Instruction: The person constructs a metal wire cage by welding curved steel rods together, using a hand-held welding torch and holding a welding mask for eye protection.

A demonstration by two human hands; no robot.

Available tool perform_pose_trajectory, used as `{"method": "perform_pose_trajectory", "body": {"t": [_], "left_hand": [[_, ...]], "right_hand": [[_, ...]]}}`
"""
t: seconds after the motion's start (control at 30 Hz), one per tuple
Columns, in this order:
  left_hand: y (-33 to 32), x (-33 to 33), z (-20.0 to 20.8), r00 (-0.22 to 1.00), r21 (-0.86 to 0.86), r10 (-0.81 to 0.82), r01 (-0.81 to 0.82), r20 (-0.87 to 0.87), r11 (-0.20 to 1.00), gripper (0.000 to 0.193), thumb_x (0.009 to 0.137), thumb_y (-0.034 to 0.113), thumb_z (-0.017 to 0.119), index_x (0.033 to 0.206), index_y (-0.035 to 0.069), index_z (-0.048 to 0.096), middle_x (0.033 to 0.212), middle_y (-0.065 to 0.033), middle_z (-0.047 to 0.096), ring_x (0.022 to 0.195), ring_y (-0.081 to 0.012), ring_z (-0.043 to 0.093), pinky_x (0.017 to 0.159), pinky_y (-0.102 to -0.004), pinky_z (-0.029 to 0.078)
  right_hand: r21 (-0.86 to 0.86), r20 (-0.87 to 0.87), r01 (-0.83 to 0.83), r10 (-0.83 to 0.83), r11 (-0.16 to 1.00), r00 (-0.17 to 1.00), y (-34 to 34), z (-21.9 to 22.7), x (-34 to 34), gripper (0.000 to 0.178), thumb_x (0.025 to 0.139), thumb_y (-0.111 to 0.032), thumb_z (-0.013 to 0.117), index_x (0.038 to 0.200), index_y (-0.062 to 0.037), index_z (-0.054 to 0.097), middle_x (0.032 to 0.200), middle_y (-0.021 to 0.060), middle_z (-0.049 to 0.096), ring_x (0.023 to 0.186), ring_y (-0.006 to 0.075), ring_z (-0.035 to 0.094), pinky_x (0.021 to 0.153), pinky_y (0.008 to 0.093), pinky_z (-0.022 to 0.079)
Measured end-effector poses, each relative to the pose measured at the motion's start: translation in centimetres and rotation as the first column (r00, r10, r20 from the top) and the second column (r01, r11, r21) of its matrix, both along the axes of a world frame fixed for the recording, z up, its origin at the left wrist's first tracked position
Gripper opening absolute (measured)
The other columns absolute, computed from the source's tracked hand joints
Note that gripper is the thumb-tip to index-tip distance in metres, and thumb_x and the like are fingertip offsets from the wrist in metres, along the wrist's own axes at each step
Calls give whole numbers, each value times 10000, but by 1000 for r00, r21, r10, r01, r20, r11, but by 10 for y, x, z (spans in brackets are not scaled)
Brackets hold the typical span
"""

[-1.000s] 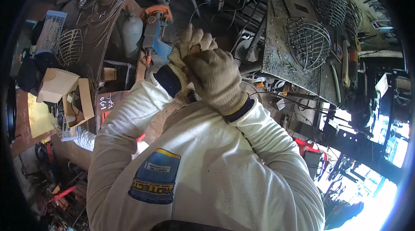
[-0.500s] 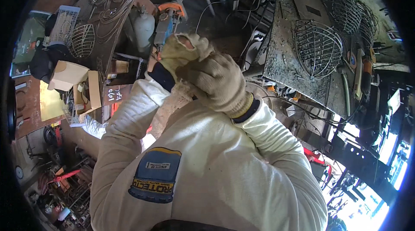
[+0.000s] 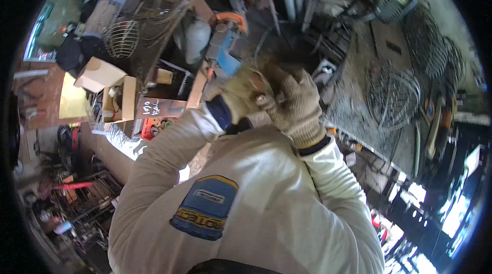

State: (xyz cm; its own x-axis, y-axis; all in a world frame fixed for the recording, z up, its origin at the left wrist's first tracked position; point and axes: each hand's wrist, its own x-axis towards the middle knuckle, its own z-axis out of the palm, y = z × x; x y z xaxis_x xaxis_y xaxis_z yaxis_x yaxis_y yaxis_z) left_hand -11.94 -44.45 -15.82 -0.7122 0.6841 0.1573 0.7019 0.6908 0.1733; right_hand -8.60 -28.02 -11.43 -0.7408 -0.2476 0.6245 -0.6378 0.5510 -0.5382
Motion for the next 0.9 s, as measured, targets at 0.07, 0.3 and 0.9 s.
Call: {"method": "perform_pose_trajectory", "body": {"t": [0.07,0.3,0.9], "left_hand": [[5,-5,-22,998,21,-65,65,16,998,203,953,321,597,1045,152,662,931,-27,648,842,-225,634,812,-388,505],[-44,-51,-85,990,128,-121,110,79,986,245,966,319,600,1101,120,651,954,-53,670,786,-261,634,769,-441,535],[-404,-215,-110,595,-21,804,-803,15,595,311,930,395,554,1116,176,675,1034,-127,719,982,-343,678,820,-521,515]], "right_hand": [[116,227,-31,4,993,974,-12,1,-6,372,860,-305,739,1127,-48,703,1014,189,670,896,384,649,795,446,527],[137,269,-67,28,988,963,-58,-28,-57,151,904,-129,669,990,-14,715,827,171,653,768,366,636,707,425,503],[286,811,68,-279,956,515,-109,-110,-118,317,917,-213,667,1178,-35,682,1143,187,701,1017,337,686,916,406,532]]}}
